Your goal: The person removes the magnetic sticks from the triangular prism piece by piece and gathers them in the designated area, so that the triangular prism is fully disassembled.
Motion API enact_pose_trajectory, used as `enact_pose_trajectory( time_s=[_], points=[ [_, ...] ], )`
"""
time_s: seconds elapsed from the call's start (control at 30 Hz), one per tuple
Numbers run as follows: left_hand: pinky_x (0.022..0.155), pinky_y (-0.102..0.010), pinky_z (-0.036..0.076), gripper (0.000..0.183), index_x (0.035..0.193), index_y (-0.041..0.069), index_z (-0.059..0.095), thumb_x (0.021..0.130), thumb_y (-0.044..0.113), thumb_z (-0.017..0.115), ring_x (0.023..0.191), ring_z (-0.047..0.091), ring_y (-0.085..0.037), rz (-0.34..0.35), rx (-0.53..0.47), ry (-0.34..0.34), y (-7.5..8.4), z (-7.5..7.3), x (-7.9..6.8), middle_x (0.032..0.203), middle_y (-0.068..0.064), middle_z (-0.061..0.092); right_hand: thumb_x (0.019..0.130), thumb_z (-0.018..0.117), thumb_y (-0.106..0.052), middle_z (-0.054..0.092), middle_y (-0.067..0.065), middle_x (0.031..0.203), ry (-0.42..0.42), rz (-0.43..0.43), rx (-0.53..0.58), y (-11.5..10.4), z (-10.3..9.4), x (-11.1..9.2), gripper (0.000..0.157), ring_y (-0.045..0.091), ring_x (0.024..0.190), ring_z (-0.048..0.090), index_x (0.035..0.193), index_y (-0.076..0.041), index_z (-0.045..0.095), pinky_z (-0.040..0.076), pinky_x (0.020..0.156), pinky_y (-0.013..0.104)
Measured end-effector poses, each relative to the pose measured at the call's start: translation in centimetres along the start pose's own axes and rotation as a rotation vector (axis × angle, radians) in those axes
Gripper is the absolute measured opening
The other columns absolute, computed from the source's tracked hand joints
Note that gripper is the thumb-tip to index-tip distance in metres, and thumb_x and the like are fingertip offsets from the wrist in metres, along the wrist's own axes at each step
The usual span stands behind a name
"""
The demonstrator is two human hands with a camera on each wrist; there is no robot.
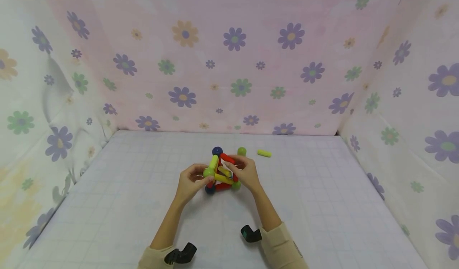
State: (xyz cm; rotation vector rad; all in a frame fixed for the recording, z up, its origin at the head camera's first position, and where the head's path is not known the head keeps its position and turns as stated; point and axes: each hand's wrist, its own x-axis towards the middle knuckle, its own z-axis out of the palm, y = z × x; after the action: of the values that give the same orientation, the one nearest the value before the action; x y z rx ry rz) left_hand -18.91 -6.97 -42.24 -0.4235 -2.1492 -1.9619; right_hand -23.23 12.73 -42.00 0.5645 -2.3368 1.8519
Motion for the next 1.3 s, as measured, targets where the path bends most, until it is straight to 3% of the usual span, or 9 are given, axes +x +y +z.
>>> enact_pose_trajectory(
  time_s=[0.17, 0.27, 0.4, 0.6, 0.7, 0.87, 1.03, 1.17, 1.3],
  points=[
    [0.063, -0.022, 0.049, 0.028, 0.105, -0.015, 0.059, 0.082, -0.002, 0.067, 0.071, 0.059, -0.021, -0.007, -0.008, 0.031, 0.1, -0.1, 0.3, 0.088, -0.025, 0.061, 0.088, 0.061, -0.001, 0.064, 0.028, 0.097, -0.033, 0.009, 0.002, 0.0, 0.0, 0.0, 0.025, 0.044, 0.082, 0.058, 0.110, 0.012, 0.062, 0.050, 0.069, 0.018],
    [0.060, -0.020, 0.047, 0.026, 0.107, -0.011, 0.060, 0.085, 0.002, 0.065, 0.071, 0.059, -0.022, -0.009, 0.052, 0.084, 0.3, -0.1, 0.7, 0.091, -0.024, 0.061, 0.090, 0.060, -0.002, 0.063, 0.029, 0.097, -0.067, 0.019, -0.012, -0.1, 0.0, 0.0, 0.024, 0.048, 0.084, 0.055, 0.110, 0.011, 0.061, 0.049, 0.067, 0.018],
    [0.072, -0.030, 0.052, 0.033, 0.117, -0.006, 0.059, 0.087, 0.006, 0.065, 0.086, 0.060, -0.031, -0.022, 0.136, 0.113, 0.6, 0.0, 1.4, 0.103, -0.025, 0.063, 0.091, 0.058, -0.003, 0.063, 0.028, 0.096, -0.127, 0.019, -0.042, -0.3, 0.0, 0.1, 0.024, 0.034, 0.074, 0.055, 0.111, 0.010, 0.061, 0.045, 0.060, 0.020],
    [0.079, -0.045, 0.051, 0.034, 0.120, -0.008, 0.057, 0.089, 0.004, 0.061, 0.096, 0.060, -0.036, -0.037, 0.134, 0.025, 0.6, -0.1, 2.0, 0.107, -0.024, 0.063, 0.092, 0.056, -0.001, 0.061, 0.029, 0.095, -0.200, -0.011, -0.032, -0.4, 0.1, 0.1, 0.023, 0.008, 0.058, 0.042, 0.111, 0.010, 0.061, 0.037, 0.053, 0.019],
    [0.080, -0.045, 0.050, 0.031, 0.116, -0.007, 0.059, 0.089, 0.005, 0.062, 0.095, 0.060, -0.034, -0.053, 0.134, 0.016, 0.5, -0.1, 2.1, 0.104, -0.023, 0.064, 0.091, 0.056, 0.000, 0.061, 0.029, 0.099, -0.207, -0.007, -0.019, -0.4, 0.1, 0.1, 0.023, 0.007, 0.058, 0.040, 0.112, 0.010, 0.060, 0.035, 0.053, 0.018],
    [0.082, -0.045, 0.050, 0.030, 0.114, -0.007, 0.060, 0.088, 0.007, 0.063, 0.095, 0.060, -0.034, -0.075, 0.112, 0.024, 0.6, -0.1, 2.0, 0.103, -0.022, 0.064, 0.091, 0.056, 0.003, 0.062, 0.029, 0.104, -0.186, -0.013, -0.025, -0.5, 0.2, 0.1, 0.026, 0.017, 0.060, 0.045, 0.115, 0.012, 0.058, 0.036, 0.054, 0.019],
    [0.079, -0.033, 0.051, 0.030, 0.115, -0.006, 0.061, 0.089, 0.008, 0.063, 0.095, 0.060, -0.032, -0.081, 0.118, 0.032, 0.7, -0.1, 1.9, 0.104, -0.021, 0.065, 0.089, 0.057, 0.004, 0.063, 0.029, 0.104, -0.137, -0.040, -0.058, -1.0, 0.5, 0.0, 0.027, 0.017, 0.062, 0.050, 0.114, 0.014, 0.058, 0.041, 0.057, 0.020],
    [0.077, -0.028, 0.050, 0.029, 0.114, -0.006, 0.061, 0.089, 0.008, 0.062, 0.094, 0.060, -0.031, -0.073, 0.119, 0.031, 0.6, -0.2, 1.9, 0.104, -0.021, 0.065, 0.088, 0.059, 0.006, 0.065, 0.028, 0.102, -0.090, -0.067, -0.098, -1.2, 0.7, 0.0, 0.024, 0.037, 0.083, 0.060, 0.110, 0.014, 0.060, 0.052, 0.072, 0.036],
    [0.076, -0.025, 0.050, 0.028, 0.114, -0.006, 0.060, 0.089, 0.007, 0.062, 0.095, 0.060, -0.031, -0.072, 0.111, 0.026, 0.3, -0.2, 2.0, 0.105, -0.021, 0.064, 0.086, 0.061, 0.007, 0.065, 0.027, 0.099, -0.027, -0.094, -0.156, -1.4, 1.1, -0.2, 0.022, 0.042, 0.096, 0.058, 0.106, 0.014, 0.062, 0.047, 0.083, 0.056]
  ],
)
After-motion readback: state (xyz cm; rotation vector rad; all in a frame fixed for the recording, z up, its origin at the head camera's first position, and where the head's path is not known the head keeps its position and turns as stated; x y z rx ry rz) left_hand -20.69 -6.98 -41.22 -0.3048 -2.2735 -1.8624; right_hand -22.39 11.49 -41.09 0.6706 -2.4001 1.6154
